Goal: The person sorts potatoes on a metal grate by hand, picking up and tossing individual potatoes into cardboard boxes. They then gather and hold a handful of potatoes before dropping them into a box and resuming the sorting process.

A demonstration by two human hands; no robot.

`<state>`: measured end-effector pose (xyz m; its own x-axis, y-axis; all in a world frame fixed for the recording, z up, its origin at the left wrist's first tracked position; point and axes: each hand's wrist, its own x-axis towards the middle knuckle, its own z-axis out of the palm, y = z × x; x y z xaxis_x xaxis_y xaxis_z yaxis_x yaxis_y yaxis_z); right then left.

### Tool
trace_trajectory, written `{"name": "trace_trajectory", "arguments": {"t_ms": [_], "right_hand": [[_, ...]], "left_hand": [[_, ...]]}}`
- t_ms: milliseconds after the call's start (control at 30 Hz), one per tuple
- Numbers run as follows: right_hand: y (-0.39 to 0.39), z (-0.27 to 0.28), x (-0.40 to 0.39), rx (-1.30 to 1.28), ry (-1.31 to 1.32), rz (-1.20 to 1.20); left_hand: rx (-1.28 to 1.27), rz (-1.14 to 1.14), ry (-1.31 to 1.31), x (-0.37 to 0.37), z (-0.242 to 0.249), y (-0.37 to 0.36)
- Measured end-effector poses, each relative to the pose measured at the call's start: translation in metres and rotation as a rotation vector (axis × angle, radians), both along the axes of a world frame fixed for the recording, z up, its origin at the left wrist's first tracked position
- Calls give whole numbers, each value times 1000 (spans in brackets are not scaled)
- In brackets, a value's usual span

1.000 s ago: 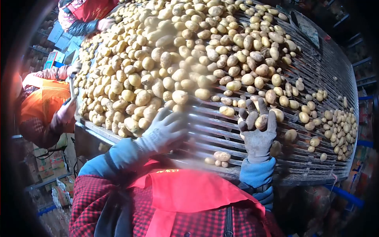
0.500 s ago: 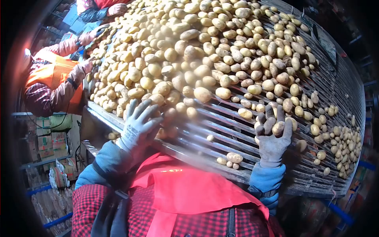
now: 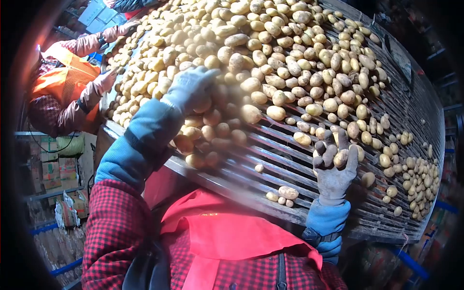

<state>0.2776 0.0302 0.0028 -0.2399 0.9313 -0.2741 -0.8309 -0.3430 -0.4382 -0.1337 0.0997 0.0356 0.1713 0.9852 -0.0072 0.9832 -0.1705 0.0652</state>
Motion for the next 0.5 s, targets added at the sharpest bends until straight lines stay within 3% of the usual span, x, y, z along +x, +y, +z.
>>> {"name": "trace_trajectory", "arguments": {"t_ms": [100,200,300,500], "right_hand": [[0,-2,0,-4,-48,7],[0,2,-4,11,3,25],[0,14,-12,-48,-72,4],[2,3,-9,8,182,73]], "left_hand": [[-127,46,103,13,9,13],[1,3,-5,1,-5,14],[-67,48,-66,1,-3,13],[-53,45,70,10,-6,13]]}}
